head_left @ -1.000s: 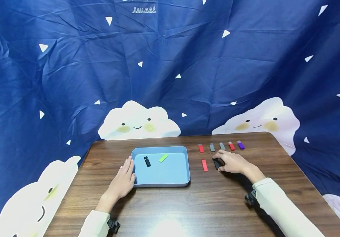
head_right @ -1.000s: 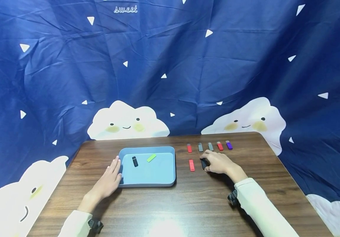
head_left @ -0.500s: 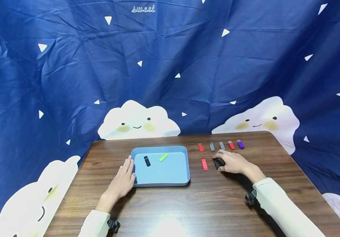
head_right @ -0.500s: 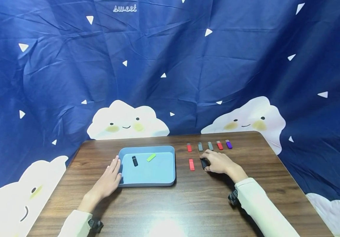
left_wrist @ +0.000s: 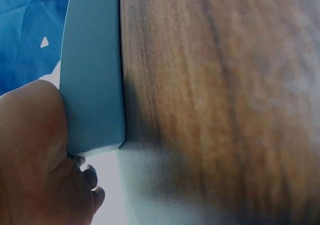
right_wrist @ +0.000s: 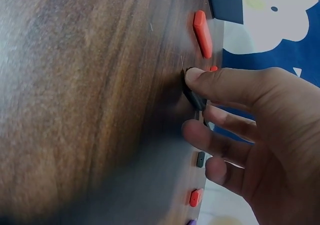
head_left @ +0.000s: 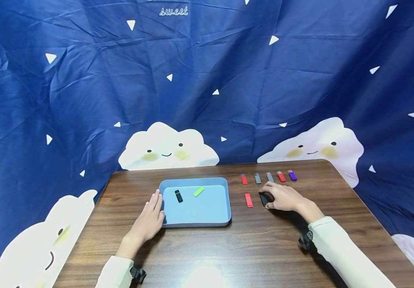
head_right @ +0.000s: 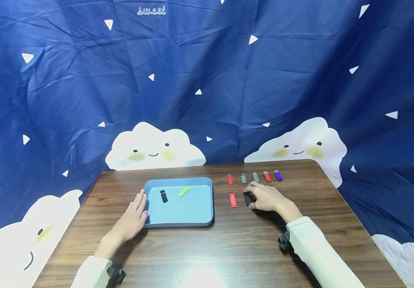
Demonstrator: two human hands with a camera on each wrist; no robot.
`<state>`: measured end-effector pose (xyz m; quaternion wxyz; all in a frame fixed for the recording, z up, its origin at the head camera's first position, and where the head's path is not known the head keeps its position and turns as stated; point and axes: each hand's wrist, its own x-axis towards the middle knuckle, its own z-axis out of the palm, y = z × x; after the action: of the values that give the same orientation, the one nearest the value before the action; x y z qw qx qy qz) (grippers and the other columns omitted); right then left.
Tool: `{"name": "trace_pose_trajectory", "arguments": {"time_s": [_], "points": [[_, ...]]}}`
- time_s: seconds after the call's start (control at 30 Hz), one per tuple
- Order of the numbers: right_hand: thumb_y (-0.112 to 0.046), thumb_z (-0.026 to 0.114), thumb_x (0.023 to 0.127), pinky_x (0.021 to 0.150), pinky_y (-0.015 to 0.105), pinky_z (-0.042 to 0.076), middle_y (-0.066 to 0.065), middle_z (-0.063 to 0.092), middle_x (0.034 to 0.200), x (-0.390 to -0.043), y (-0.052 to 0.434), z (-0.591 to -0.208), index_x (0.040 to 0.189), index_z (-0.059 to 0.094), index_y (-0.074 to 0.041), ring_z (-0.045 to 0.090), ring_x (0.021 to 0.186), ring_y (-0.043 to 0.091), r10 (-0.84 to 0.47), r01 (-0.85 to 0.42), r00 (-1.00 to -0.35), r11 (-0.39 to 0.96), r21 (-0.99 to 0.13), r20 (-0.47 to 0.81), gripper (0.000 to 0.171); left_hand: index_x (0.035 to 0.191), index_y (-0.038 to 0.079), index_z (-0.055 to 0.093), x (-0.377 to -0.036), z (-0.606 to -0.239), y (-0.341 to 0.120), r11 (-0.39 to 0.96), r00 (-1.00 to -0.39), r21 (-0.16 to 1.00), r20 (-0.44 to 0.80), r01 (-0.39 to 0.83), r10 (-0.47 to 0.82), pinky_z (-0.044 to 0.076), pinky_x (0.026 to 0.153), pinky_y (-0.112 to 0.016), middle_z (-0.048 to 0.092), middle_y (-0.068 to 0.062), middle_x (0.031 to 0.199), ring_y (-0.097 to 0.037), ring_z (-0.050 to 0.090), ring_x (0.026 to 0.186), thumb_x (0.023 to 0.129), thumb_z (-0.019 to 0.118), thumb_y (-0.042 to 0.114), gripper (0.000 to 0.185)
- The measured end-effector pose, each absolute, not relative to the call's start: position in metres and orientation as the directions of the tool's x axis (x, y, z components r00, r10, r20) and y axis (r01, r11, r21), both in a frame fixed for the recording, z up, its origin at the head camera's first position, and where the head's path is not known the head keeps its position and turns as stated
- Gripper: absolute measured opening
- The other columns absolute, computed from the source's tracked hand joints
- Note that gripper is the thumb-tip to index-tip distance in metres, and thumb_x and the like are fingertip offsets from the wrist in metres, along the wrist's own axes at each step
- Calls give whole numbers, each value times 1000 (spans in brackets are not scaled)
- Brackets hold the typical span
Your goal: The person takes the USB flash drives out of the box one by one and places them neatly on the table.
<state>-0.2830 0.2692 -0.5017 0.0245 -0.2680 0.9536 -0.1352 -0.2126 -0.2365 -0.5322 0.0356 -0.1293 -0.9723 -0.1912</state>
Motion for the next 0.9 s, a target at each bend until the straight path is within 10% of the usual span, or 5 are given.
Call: {"name": "trace_pose_trajectory", "arguments": {"time_s": [0.4, 0.9], "points": [[-15, 80, 90, 68, 35, 54, -6, 66, 101, -285, 270, -491, 99, 71, -21, 64, 83, 12, -517, -521, -851, 803, -289, 98, 14, 163, -11, 27, -217, -545, -242, 897, -962, 349, 122, 270, 242, 24, 130, -67, 15, -26, 177, -48, 21, 162, 110, 40, 22, 64], [-14, 79, 92, 68, 29, 47, -12, 62, 83, -294, 230, -461, 84, 66, -24, 54, 74, 4, -597, -602, -795, 751, -273, 110, 18, 164, -11, 24, -215, -531, -235, 909, -973, 347, 68, 231, 221, 22, 133, -62, 11, -22, 178, -43, 18, 165, 111, 44, 19, 64]]}}
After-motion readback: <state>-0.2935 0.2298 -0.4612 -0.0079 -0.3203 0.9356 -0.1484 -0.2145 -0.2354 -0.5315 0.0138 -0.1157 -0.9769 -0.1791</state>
